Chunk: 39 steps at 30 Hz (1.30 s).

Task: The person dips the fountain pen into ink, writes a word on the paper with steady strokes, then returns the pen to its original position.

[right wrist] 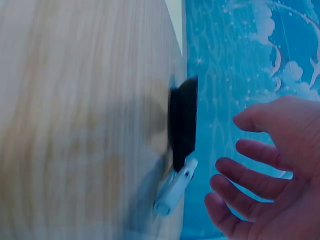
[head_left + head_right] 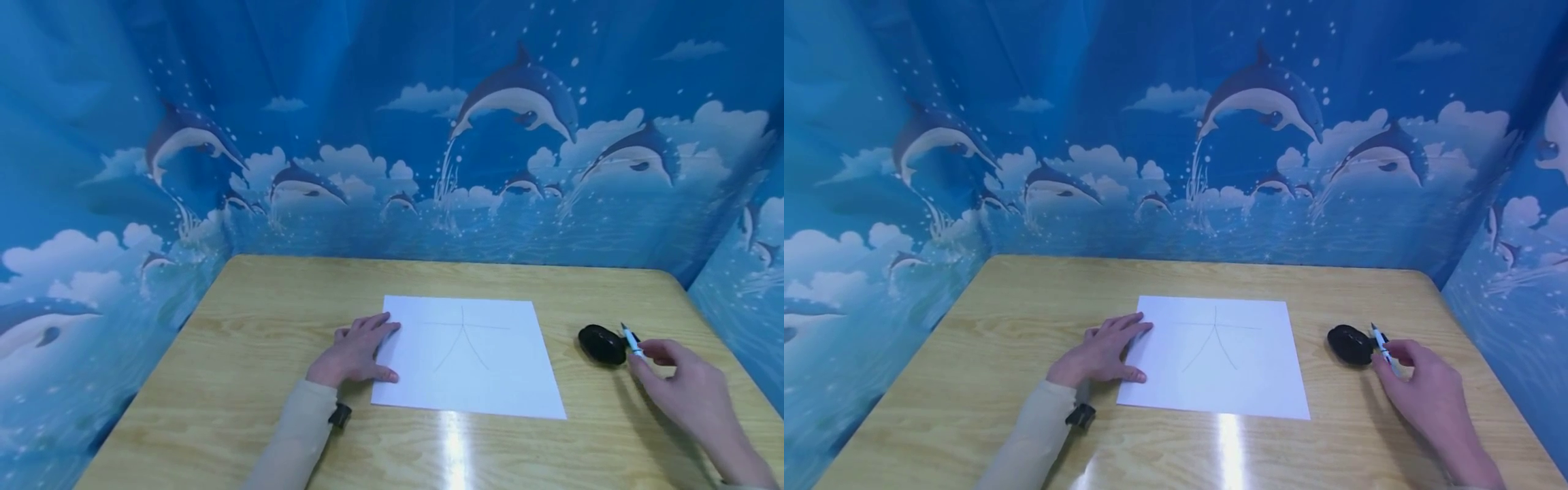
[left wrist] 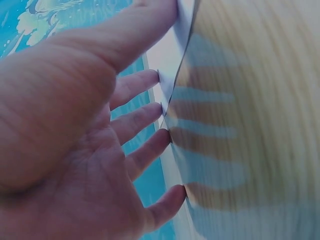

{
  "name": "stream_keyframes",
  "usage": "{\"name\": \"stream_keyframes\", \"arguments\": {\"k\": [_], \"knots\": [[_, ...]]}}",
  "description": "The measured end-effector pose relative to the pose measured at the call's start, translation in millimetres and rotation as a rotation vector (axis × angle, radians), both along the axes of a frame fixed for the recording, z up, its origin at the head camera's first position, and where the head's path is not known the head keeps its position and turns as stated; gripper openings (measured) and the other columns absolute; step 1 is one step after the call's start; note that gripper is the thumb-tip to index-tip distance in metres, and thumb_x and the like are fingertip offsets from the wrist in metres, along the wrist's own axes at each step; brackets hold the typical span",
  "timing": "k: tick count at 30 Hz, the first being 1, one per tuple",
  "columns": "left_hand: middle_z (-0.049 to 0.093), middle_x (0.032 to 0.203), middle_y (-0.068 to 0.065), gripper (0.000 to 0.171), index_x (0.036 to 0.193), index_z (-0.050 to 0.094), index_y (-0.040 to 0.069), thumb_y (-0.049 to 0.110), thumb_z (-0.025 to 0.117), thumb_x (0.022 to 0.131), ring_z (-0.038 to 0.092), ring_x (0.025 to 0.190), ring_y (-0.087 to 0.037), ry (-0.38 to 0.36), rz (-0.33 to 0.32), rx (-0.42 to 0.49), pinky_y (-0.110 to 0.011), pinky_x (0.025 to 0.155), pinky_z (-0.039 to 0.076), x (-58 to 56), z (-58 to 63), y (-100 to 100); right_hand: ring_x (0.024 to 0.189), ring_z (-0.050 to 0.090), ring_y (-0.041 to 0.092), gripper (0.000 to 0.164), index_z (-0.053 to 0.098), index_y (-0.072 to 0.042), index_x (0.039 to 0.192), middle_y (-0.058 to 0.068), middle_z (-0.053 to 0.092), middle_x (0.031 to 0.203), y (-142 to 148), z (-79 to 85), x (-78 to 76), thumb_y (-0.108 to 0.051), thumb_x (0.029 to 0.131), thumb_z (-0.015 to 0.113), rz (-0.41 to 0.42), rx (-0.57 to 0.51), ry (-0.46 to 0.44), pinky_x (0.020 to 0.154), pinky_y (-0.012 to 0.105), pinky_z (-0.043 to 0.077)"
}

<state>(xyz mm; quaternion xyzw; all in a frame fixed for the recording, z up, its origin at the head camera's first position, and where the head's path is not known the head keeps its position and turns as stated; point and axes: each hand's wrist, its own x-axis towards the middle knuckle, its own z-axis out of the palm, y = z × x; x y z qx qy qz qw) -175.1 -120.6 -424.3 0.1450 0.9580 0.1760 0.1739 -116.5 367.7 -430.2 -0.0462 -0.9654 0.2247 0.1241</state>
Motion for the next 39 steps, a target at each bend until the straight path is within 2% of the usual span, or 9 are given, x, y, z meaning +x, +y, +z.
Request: {"name": "stream_keyframes", "arguments": {"k": [3, 5, 8, 11, 13, 15, 24, 32, 39], "knots": [[0.025, 0.171, -0.004, 0.092, 0.158, 0.04, 0.026, 0.05, 0.084, 0.081, 0.024, 0.157, -0.036, 0.004, -0.008, -0.001, -0.067, 0.121, 0.022, -0.5, -0.8, -1, 0.079, 0.046, -0.023, 0.033, 0.07, -0.002, 0.112, 0.029, 0.072, 0.11, -11, 2.5, 0.4, -0.029, 0.095, 0.072, 0.058, -0.018, 0.055, 0.058, 0.016, 0.04], [0.026, 0.171, -0.004, 0.092, 0.158, 0.039, 0.025, 0.05, 0.083, 0.081, 0.024, 0.157, -0.036, 0.009, -0.013, -0.002, -0.068, 0.12, 0.023, -0.6, -0.9, -1, 0.084, 0.034, -0.03, 0.031, 0.071, -0.003, 0.112, 0.027, 0.073, 0.109, -19, 3.5, -0.5, -0.027, 0.093, 0.075, 0.092, -0.024, 0.101, 0.059, 0.012, 0.037], [0.026, 0.171, -0.004, 0.092, 0.158, 0.039, 0.024, 0.051, 0.083, 0.081, 0.025, 0.156, -0.036, 0.017, -0.021, -0.006, -0.068, 0.12, 0.023, -1.2, -1.5, -2, 0.082, 0.048, -0.017, 0.029, 0.072, -0.004, 0.113, 0.026, 0.074, 0.108, -33, 5.2, -2.5, -0.023, 0.091, 0.077, 0.147, -0.014, 0.165, 0.061, 0.016, 0.039], [0.026, 0.171, -0.004, 0.093, 0.159, 0.039, 0.025, 0.053, 0.082, 0.081, 0.024, 0.157, -0.035, 0.016, -0.029, -0.016, -0.068, 0.121, 0.022, -1.8, -2.4, -3, 0.092, 0.067, 0.021, 0.031, 0.071, -0.002, 0.116, 0.028, 0.072, 0.111, -47, 7.2, -5.0, -0.02, 0.091, 0.077, 0.194, -0.012, 0.187, 0.073, 0.036, 0.051], [0.027, 0.171, -0.004, 0.093, 0.159, 0.039, 0.025, 0.053, 0.082, 0.081, 0.025, 0.156, -0.036, 0.017, -0.034, -0.013, -0.069, 0.121, 0.022, -1.7, -2.3, -3, 0.097, 0.065, 0.044, 0.033, 0.07, -0.001, 0.118, 0.03, 0.07, 0.114, -55, 8.5, -7.2, -0.019, 0.092, 0.075, 0.225, -0.002, 0.195, 0.077, 0.054, 0.051], [0.027, 0.171, -0.004, 0.093, 0.159, 0.039, 0.025, 0.054, 0.082, 0.081, 0.025, 0.156, -0.035, 0.016, -0.035, -0.014, -0.069, 0.121, 0.022, -1.7, -1.7, -4, 0.105, 0.063, 0.051, 0.033, 0.069, 0.0, 0.119, 0.031, 0.07, 0.115, -62, 8.5, -10.0, -0.017, 0.091, 0.075, 0.254, -0.004, 0.218, 0.082, 0.065, 0.047], [0.026, 0.171, -0.003, 0.092, 0.159, 0.039, 0.026, 0.053, 0.082, 0.082, 0.024, 0.157, -0.035, 0.022, -0.028, -0.022, -0.069, 0.121, 0.021, -0.8, -0.3, -4, 0.113, 0.059, 0.052, 0.04, 0.067, 0.001, 0.123, 0.031, 0.068, 0.122, -80, 3.3, -17.7, -0.017, 0.089, 0.078, 0.35, 0.013, 0.25, 0.095, 0.066, 0.042], [0.027, 0.171, -0.003, 0.091, 0.158, 0.039, 0.026, 0.053, 0.081, 0.082, 0.025, 0.157, -0.035, 0.024, -0.025, -0.011, -0.068, 0.121, 0.021, 0.3, -1.1, -4, 0.122, 0.054, 0.053, 0.048, 0.063, -0.003, 0.133, 0.028, 0.062, 0.135, -89, 6.1, -19.3, -0.033, 0.096, 0.072, 0.317, 0.061, 0.128, 0.097, 0.068, 0.042], [0.026, 0.171, -0.003, 0.091, 0.158, 0.039, 0.026, 0.054, 0.081, 0.082, 0.024, 0.157, -0.035, 0.025, -0.026, 0.025, -0.069, 0.122, 0.019, -0.2, -1.9, -7, 0.121, 0.055, 0.053, 0.049, 0.064, -0.002, 0.131, 0.03, 0.063, 0.133, -97, 1.6, -22.4, -0.028, 0.092, 0.076, 0.338, 0.09, 0.184, 0.095, 0.07, 0.044]]}}
